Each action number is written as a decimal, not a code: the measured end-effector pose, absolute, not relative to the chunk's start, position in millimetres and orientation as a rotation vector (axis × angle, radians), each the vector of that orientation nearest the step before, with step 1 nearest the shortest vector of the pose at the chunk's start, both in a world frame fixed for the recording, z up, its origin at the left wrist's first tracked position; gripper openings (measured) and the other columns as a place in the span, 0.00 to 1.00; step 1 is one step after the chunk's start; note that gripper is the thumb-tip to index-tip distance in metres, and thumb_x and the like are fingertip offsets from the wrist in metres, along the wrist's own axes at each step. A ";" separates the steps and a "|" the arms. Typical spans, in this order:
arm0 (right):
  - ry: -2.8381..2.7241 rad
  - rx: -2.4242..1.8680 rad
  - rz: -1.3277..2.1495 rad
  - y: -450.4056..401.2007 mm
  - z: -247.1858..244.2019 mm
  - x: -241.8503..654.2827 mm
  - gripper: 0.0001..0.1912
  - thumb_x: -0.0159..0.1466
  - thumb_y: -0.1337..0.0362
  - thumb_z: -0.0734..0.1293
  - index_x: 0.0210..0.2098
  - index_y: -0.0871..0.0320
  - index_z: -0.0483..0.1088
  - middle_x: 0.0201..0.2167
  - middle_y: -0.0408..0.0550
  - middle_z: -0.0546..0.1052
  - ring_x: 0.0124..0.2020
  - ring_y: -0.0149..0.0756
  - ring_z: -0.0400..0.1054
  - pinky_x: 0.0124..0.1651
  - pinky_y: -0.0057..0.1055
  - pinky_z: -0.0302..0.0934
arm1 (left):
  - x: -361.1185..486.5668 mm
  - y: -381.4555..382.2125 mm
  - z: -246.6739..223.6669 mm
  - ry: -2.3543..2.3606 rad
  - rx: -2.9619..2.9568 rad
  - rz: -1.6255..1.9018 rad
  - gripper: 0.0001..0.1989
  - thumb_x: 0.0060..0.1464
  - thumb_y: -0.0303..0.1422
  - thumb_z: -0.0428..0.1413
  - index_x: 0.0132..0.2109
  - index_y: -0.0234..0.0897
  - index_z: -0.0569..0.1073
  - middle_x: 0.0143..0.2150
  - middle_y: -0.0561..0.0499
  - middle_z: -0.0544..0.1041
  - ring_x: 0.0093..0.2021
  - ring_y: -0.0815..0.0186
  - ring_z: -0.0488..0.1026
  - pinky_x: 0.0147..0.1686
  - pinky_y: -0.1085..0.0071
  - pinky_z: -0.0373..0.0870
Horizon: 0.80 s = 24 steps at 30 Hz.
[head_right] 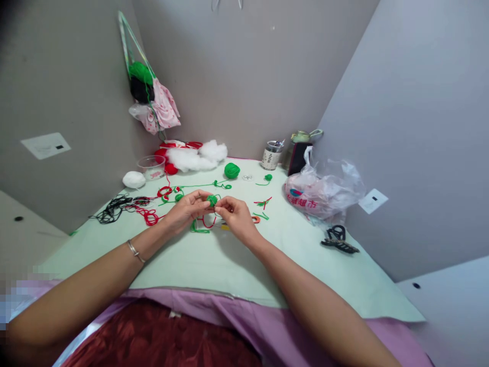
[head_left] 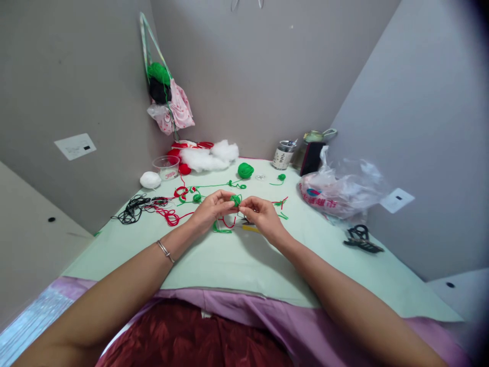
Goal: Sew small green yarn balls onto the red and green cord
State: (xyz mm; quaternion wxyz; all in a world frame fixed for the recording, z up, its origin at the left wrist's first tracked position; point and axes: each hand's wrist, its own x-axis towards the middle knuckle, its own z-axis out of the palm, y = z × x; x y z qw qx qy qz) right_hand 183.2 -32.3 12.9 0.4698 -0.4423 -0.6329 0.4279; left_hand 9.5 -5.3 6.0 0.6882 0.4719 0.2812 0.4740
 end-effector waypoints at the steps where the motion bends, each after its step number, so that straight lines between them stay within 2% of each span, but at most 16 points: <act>1: -1.551 -1.086 1.024 -32.4 12.8 182.4 0.09 0.56 0.59 0.68 0.29 0.59 0.70 0.20 0.39 0.65 0.23 0.28 0.55 0.27 0.28 0.51 | 9.6 -5.8 6.1 0.631 1.061 1.060 0.18 0.44 0.31 0.68 0.41 0.33 0.72 0.36 0.52 0.75 0.38 0.68 0.75 0.49 0.63 0.72; 10: -1.582 -1.160 0.996 -26.1 11.0 187.4 0.11 0.57 0.56 0.69 0.29 0.59 0.71 0.17 0.38 0.66 0.20 0.27 0.57 0.25 0.27 0.53 | 8.5 -4.9 1.9 0.739 1.237 1.157 0.18 0.44 0.34 0.67 0.43 0.37 0.73 0.42 0.52 0.73 0.39 0.70 0.73 0.45 0.68 0.70; 14: -1.468 -1.122 1.196 -25.2 12.9 187.0 0.13 0.53 0.56 0.71 0.30 0.58 0.68 0.20 0.39 0.70 0.21 0.28 0.64 0.28 0.28 0.62 | 8.9 -4.4 0.1 0.788 1.343 1.153 0.18 0.44 0.34 0.66 0.42 0.36 0.72 0.41 0.52 0.74 0.38 0.69 0.73 0.44 0.68 0.68; 17: -1.437 -1.070 1.208 -29.2 17.3 185.2 0.13 0.53 0.58 0.71 0.32 0.57 0.66 0.24 0.41 0.73 0.25 0.32 0.70 0.33 0.32 0.67 | 10.1 -4.6 -0.1 0.781 1.347 1.128 0.17 0.44 0.34 0.67 0.40 0.36 0.70 0.40 0.53 0.74 0.37 0.69 0.73 0.44 0.68 0.68; 21: -1.683 -1.153 0.868 -36.2 21.9 185.2 0.06 0.62 0.60 0.65 0.34 0.56 0.67 0.26 0.43 0.75 0.29 0.34 0.72 0.35 0.31 0.66 | 11.8 -4.3 -2.3 0.777 1.375 1.128 0.17 0.44 0.34 0.66 0.39 0.36 0.70 0.40 0.53 0.74 0.38 0.68 0.73 0.44 0.68 0.68; 24: -1.871 -1.250 0.556 -37.4 23.2 187.4 0.05 0.63 0.63 0.63 0.34 0.56 0.70 0.27 0.44 0.75 0.28 0.33 0.69 0.34 0.30 0.62 | 13.3 -4.4 -5.1 0.793 1.436 1.105 0.16 0.45 0.34 0.66 0.39 0.36 0.70 0.39 0.53 0.74 0.38 0.68 0.73 0.41 0.70 0.67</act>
